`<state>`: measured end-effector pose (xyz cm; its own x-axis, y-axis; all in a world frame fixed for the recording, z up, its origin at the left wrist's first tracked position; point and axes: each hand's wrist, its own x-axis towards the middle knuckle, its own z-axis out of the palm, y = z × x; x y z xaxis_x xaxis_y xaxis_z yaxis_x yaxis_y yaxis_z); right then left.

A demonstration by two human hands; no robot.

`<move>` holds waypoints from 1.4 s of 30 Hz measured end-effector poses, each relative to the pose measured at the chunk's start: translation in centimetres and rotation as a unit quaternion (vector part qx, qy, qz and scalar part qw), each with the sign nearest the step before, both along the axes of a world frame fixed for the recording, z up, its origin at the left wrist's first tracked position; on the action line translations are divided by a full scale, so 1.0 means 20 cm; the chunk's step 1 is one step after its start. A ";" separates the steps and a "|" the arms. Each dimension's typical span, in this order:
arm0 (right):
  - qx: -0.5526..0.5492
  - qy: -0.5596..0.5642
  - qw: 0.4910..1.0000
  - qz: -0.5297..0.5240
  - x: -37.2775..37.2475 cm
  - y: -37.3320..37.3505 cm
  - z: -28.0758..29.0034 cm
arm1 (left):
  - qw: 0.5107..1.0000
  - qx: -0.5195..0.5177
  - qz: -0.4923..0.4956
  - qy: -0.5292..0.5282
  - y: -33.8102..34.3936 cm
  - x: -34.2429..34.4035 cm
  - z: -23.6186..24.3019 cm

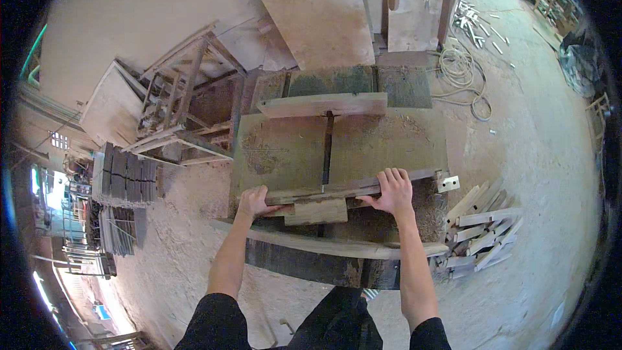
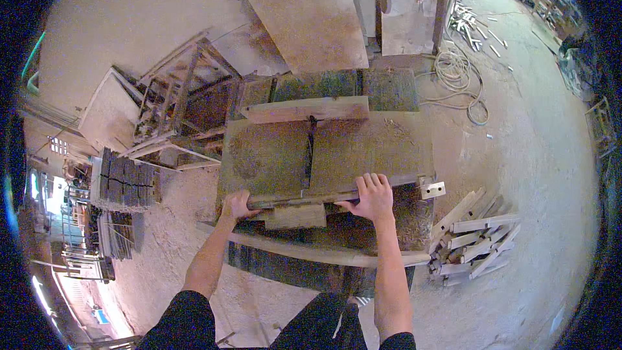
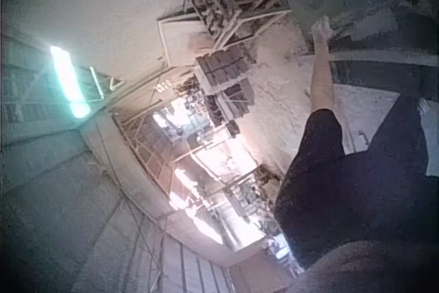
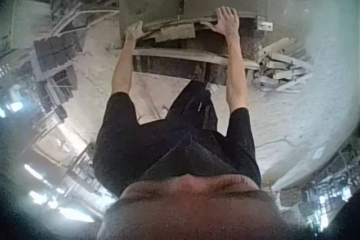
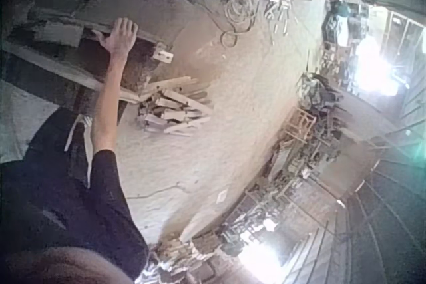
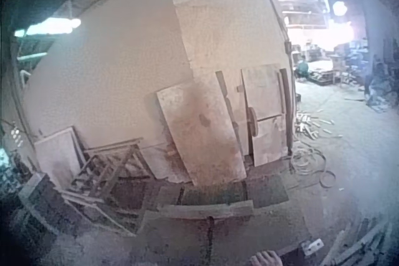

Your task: The person retrieves wooden pieces from a stack by hand, feeds them through a woodworking machine to cut slots into them, and stacks the finished pieces on the floor.

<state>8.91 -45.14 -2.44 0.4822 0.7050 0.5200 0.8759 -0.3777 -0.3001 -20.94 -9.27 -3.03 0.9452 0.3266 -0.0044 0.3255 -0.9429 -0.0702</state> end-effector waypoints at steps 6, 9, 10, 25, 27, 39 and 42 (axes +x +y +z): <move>0.020 -0.013 1.000 -0.003 -0.01 0.01 0.03 | 0.999 0.016 -0.026 -0.037 0.02 -0.02 -0.01; 0.006 0.011 1.000 -0.009 -0.01 0.00 0.03 | 1.000 0.016 -0.019 -0.017 0.02 -0.01 0.00; 0.008 0.008 1.000 -0.007 -0.01 0.01 0.03 | 1.000 0.018 -0.017 -0.020 0.03 -0.01 0.00; -0.006 0.009 1.000 -0.003 0.00 0.00 0.04 | 1.000 0.014 -0.001 -0.020 0.06 -0.02 -0.04; -0.004 0.010 1.000 0.000 0.00 0.00 0.03 | 0.996 0.026 -0.049 -0.077 0.07 -0.03 -0.05; -0.017 0.012 1.000 -0.005 0.00 0.00 0.04 | 0.994 0.023 -0.050 -0.097 0.04 0.00 0.00; -0.009 0.000 1.000 -0.003 0.02 -0.01 0.03 | 0.995 0.035 -0.030 -0.085 -0.01 0.03 0.02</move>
<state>9.23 -45.37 -1.78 0.4872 0.7112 0.5068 0.8732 -0.3887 -0.2940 -20.43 -9.50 -2.60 0.9481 0.2631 0.1784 0.2814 -0.9558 -0.0857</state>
